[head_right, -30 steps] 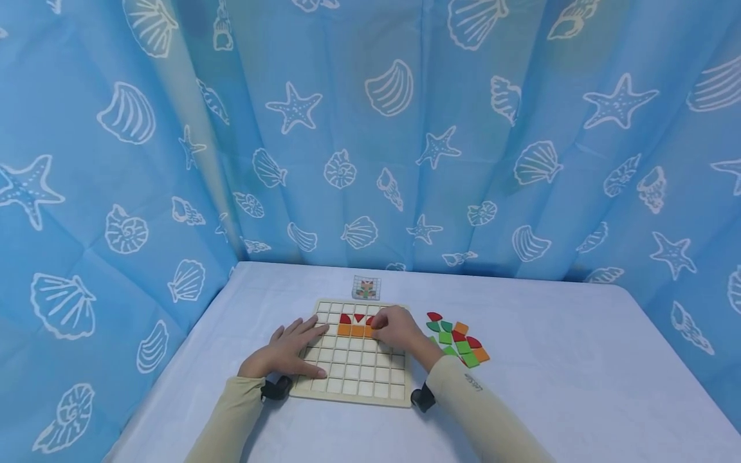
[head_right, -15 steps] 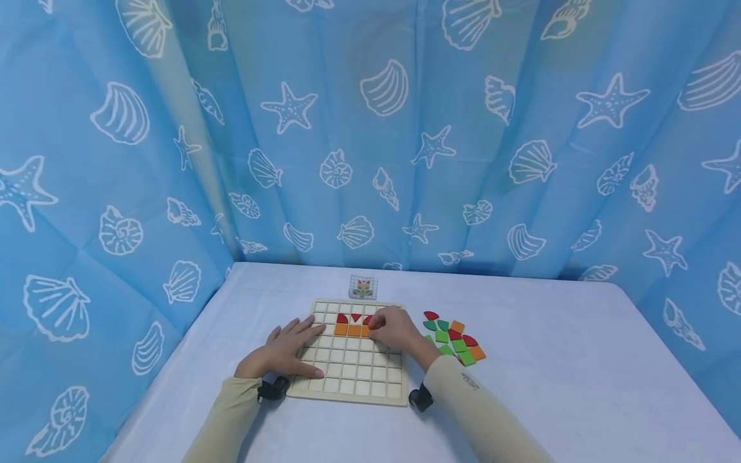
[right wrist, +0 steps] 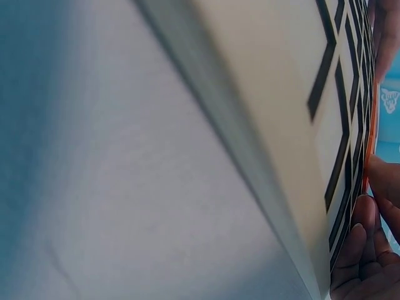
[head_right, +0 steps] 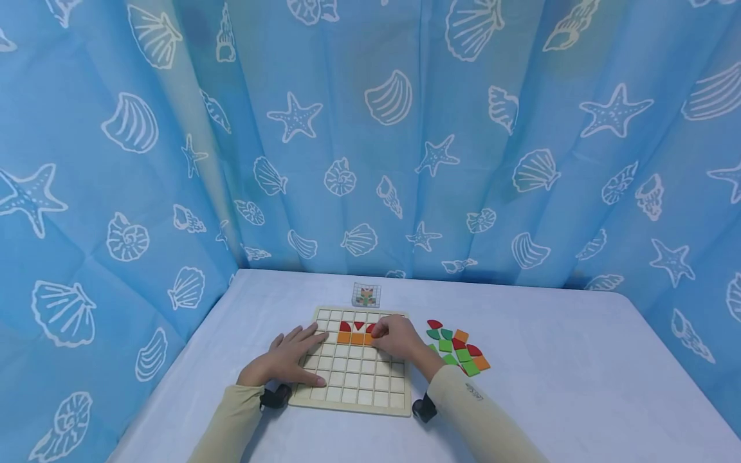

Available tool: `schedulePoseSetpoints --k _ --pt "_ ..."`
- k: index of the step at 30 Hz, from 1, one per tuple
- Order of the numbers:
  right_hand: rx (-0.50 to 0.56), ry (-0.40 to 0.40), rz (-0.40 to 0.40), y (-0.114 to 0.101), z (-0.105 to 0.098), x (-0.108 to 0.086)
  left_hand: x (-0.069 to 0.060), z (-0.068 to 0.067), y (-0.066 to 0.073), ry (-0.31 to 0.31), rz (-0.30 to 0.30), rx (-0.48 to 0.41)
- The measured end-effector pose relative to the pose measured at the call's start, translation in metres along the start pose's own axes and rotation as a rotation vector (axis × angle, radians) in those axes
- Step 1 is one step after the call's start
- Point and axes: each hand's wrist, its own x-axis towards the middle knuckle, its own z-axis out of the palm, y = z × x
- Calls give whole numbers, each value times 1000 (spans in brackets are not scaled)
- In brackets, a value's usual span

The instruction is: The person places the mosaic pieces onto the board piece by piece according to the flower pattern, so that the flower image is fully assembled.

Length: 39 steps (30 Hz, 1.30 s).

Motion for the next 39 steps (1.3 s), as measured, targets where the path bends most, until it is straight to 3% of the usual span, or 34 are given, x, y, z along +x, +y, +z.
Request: schedulePoseSetpoints --k 12,19,25,39 --pt "5 -10 33 1 2 1 -1 0 1 -1 -10 8" --pt "31 -48 10 1 -4 1 -1 0 0 -11 -23 13" --pt "68 -66 -29 8 -22 -4 0 0 2 -9 -13 11" --pt "-12 -1 52 46 -81 -20 -2 -1 5 -11 -24 10"
